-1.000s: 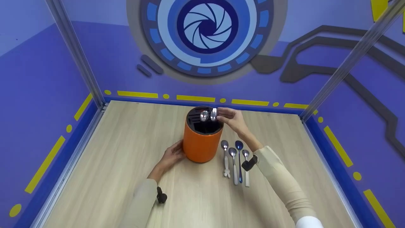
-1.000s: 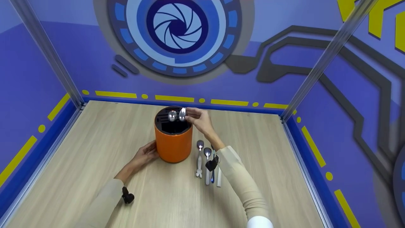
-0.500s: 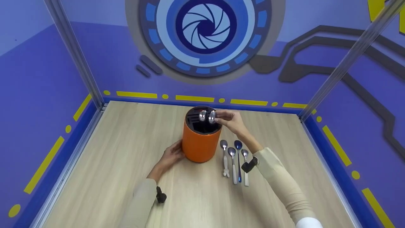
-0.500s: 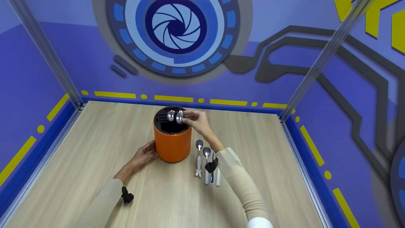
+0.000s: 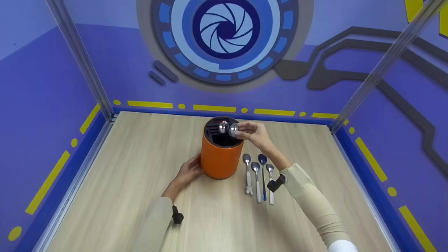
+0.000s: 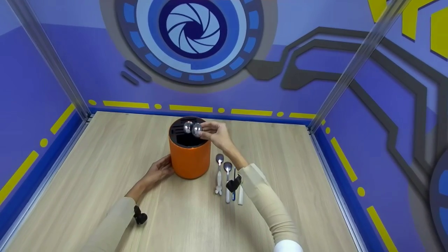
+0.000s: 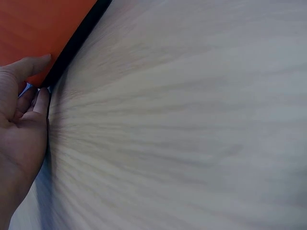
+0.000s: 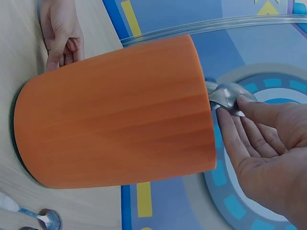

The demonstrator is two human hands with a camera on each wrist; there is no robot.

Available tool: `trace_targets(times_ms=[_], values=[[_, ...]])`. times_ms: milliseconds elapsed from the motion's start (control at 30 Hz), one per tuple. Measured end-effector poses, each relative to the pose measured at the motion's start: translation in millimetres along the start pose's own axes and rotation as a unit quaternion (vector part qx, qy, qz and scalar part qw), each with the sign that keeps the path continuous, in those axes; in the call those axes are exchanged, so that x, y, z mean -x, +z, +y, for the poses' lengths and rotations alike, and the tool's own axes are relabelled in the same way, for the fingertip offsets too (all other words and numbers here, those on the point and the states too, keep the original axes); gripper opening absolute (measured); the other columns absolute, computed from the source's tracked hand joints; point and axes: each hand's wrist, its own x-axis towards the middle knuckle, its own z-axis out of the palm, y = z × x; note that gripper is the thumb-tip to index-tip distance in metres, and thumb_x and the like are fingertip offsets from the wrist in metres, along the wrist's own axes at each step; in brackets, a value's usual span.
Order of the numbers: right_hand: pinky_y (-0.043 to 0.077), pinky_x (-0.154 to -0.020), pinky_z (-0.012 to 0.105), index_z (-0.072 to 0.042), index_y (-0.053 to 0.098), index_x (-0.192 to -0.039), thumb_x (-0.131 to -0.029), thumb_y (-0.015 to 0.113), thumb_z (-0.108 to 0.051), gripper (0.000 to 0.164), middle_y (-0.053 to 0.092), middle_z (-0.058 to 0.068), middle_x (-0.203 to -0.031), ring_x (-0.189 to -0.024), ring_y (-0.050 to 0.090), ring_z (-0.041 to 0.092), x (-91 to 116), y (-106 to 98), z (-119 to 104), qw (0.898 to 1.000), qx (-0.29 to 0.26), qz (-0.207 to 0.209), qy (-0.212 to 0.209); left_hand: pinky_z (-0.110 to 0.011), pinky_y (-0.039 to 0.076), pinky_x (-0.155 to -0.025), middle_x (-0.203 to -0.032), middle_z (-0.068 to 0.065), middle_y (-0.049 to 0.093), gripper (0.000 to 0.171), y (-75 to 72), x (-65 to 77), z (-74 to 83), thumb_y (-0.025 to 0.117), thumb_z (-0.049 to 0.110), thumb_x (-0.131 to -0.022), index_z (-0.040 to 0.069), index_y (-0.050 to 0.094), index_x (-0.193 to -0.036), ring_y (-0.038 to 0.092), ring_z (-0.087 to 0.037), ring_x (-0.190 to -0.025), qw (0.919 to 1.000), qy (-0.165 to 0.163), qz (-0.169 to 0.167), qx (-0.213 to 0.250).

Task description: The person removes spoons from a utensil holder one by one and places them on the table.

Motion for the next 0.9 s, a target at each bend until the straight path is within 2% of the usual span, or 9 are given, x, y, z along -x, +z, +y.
trace_targets(times_ms=[167,400,667,900], values=[[0.065,-0.075,0.025,0.016,0.066,-0.112,-0.085,0.072,0.013,0.028,0.076,-0.005,-0.086,-0.078,0.075,0.008,2,2,-3,1.0,-0.022,0.003,-0.014,-0.047,0.032,-0.126,-0.167,-0.022,0.025,0.074,0.6,0.9,-0.5,0.059,-0.011,-0.095,0.001,0.028,-0.16,0.026,-0.038,-0.155,0.9999,-0.004,0.003,-0.009],[0.065,-0.078,0.026,0.017,0.066,-0.117,-0.088,0.072,0.011,0.031,0.078,-0.004,-0.09,-0.082,0.076,0.009,6,0,-8,1.0,-0.021,0.001,-0.022,-0.047,0.034,-0.125,-0.166,-0.021,0.029,0.073,1.2,1.1,0.4,0.061,-0.01,-0.095,0.002,0.03,-0.16,0.03,-0.037,-0.154,0.9997,-0.012,0.014,-0.015],[0.065,-0.082,0.031,0.016,0.066,-0.118,-0.088,0.072,0.01,0.032,0.079,-0.001,-0.093,-0.085,0.077,0.013,13,0,-21,0.998,-0.037,-0.015,-0.041,-0.049,0.033,-0.125,-0.166,-0.023,0.028,0.072,0.3,0.9,1.5,0.059,-0.01,-0.095,0.0,0.028,-0.16,0.029,-0.039,-0.154,1.0,0.005,0.002,-0.008],[0.065,-0.082,0.031,0.015,0.066,-0.117,-0.089,0.072,0.009,0.03,0.078,-0.002,-0.093,-0.085,0.077,0.012,18,0,-30,0.998,-0.032,-0.021,-0.044,-0.048,0.032,-0.126,-0.167,-0.021,0.027,0.073,0.5,1.1,1.3,0.059,-0.01,-0.096,0.002,0.027,-0.161,0.028,-0.037,-0.155,1.0,0.001,-0.002,0.0]])
